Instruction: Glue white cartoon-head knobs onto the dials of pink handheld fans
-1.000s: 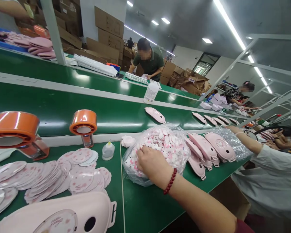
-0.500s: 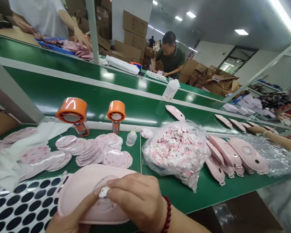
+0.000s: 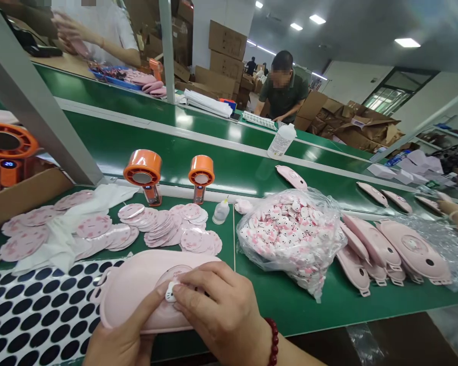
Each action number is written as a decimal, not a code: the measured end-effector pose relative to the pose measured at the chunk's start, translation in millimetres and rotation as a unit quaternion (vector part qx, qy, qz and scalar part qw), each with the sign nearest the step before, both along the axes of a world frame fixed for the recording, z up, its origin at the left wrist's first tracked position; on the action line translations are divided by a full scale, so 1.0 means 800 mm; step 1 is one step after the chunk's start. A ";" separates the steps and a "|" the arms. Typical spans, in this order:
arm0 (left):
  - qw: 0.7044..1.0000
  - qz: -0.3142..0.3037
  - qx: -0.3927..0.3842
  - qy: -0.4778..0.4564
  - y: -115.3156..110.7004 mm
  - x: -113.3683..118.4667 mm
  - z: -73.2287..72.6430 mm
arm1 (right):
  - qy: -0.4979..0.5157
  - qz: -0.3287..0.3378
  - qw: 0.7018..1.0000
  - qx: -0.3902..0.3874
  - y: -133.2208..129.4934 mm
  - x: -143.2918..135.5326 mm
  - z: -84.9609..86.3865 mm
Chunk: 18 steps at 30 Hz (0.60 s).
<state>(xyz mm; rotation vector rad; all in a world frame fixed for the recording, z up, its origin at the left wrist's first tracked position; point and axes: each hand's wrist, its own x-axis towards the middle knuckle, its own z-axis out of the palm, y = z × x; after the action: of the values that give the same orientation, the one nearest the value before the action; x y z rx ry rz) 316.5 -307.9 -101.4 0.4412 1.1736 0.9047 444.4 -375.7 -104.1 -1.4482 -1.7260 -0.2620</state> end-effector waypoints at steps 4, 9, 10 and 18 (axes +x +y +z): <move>0.999 0.038 -0.028 0.009 -0.001 0.006 0.004 | -0.040 -0.021 0.999 -0.016 -0.004 -0.008 -0.009; 0.999 0.041 -0.027 0.024 -0.001 0.004 -0.001 | -0.024 0.005 1.000 0.010 0.002 -0.001 -0.006; 0.998 0.041 -0.024 0.032 -0.001 0.003 -0.003 | -0.001 0.005 1.000 0.014 0.004 0.002 -0.002; 0.999 0.033 -0.006 0.029 0.002 0.007 -0.003 | 0.017 -0.005 1.000 -0.012 0.002 0.000 -0.011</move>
<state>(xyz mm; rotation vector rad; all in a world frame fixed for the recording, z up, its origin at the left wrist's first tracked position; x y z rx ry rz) 321.8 -306.6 -104.0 0.4233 1.2511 0.9468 444.5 -373.8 -113.3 -1.4720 -1.7002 -0.2212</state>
